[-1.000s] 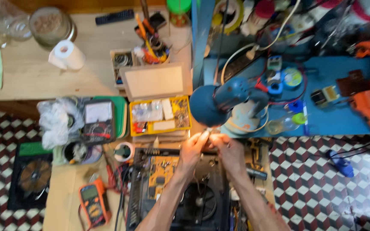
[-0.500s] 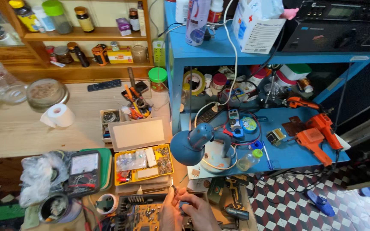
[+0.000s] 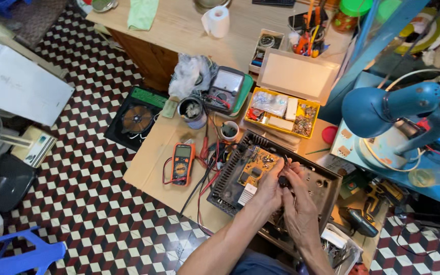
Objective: The person inspects a small electronic component using a magnifying glass and then tests it with a multimeter. They handle the component and multimeter probes carefully, connecting them to the component's terminals to check for continuity or resistance.
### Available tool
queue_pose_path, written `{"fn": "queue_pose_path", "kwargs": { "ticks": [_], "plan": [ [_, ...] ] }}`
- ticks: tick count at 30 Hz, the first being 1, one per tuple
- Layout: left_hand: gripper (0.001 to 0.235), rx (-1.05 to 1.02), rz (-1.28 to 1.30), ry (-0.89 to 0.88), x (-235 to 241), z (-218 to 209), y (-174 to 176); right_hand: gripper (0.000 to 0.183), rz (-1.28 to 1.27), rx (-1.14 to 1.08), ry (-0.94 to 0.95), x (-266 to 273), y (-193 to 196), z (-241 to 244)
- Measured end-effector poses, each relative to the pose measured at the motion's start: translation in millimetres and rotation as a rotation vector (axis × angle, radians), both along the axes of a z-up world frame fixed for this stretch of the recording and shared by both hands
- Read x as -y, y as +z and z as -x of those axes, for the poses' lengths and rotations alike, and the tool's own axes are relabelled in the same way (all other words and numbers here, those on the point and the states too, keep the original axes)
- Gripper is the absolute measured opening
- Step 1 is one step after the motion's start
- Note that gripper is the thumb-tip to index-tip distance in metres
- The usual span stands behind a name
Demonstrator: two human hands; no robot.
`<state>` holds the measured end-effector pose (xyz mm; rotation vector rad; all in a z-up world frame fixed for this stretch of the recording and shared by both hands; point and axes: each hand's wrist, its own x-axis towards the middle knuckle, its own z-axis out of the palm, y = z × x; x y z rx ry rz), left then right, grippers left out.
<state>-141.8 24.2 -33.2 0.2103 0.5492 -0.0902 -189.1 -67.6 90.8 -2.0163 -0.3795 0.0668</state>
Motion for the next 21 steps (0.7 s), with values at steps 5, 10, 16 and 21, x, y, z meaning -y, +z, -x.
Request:
{"fn": "queue_pose_path", "kwargs": {
  "ticks": [5, 10, 16, 21],
  "plan": [
    [0.03, -0.005, -0.183, 0.019, -19.5, 20.4, 4.4, 0.041, -0.043, 0.111, 0.037, 0.7, 7.0, 9.5],
    [0.029, 0.074, -0.439, -0.136, -9.2, 19.6, 31.2, 0.038, -0.021, -0.036, -0.129, 35.3, 16.2, 17.1],
    [0.027, 0.03, -0.619, -0.563, 43.0, 13.4, 83.7, 0.036, 0.032, -0.299, -0.501, 93.0, 20.5, 25.1],
    [0.034, 0.155, -0.467, -0.721, 84.8, 7.3, 68.8, 0.039, -0.129, -0.517, -0.816, 134.0, -20.4, 23.3]
  ]
}}
